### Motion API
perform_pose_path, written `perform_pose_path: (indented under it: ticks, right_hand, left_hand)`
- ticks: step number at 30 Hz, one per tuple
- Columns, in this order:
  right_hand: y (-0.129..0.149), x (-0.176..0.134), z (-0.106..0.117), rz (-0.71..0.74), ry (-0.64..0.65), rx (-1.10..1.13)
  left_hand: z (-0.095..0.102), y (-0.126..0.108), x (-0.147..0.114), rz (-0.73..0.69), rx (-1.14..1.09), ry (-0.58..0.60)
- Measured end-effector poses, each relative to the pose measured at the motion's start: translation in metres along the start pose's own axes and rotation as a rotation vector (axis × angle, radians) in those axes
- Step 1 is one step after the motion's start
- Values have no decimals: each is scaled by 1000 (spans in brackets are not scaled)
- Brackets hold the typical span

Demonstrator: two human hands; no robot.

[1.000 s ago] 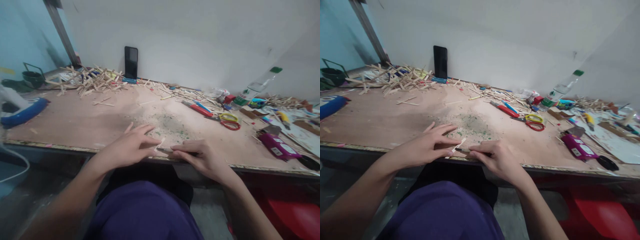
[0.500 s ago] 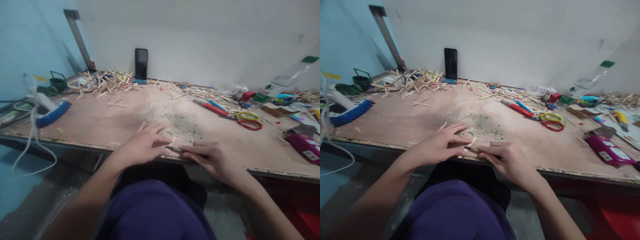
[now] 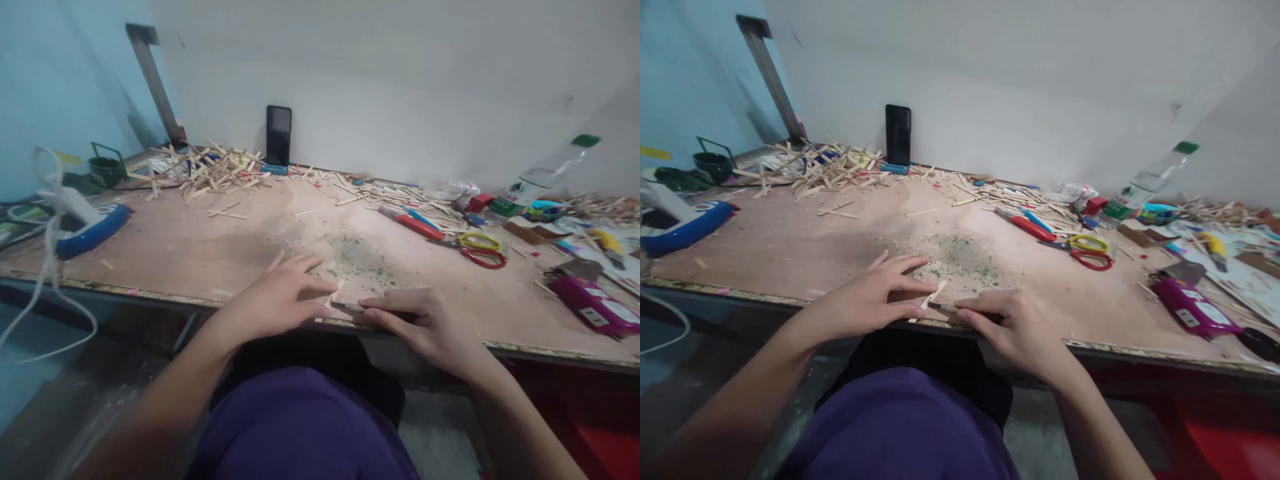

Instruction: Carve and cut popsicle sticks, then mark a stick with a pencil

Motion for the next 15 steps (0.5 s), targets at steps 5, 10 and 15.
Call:
perform_pose_path:
  ticks: [5,10,15]
  right_hand:
    - [0,3,-3,7,22,32]
    - [-1,3,-1,-8,20,50]
    - [0,2,-1,-18,16,53]
  left_hand:
    - [0,0,1,-8,-5,-10]
    - [0,0,0,-6,-5,-12]
    - [0,-1,0,-3,-6,-11]
Point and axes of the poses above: each hand's wrist, its own x-axis towards the middle knuckle, its own z-axis out of the back of the hand, y = z × x, the point moved 8 cm from there along x, towards the middle knuckle, and after that the axes turned 5 degrees about z, right-handed, at the moved point
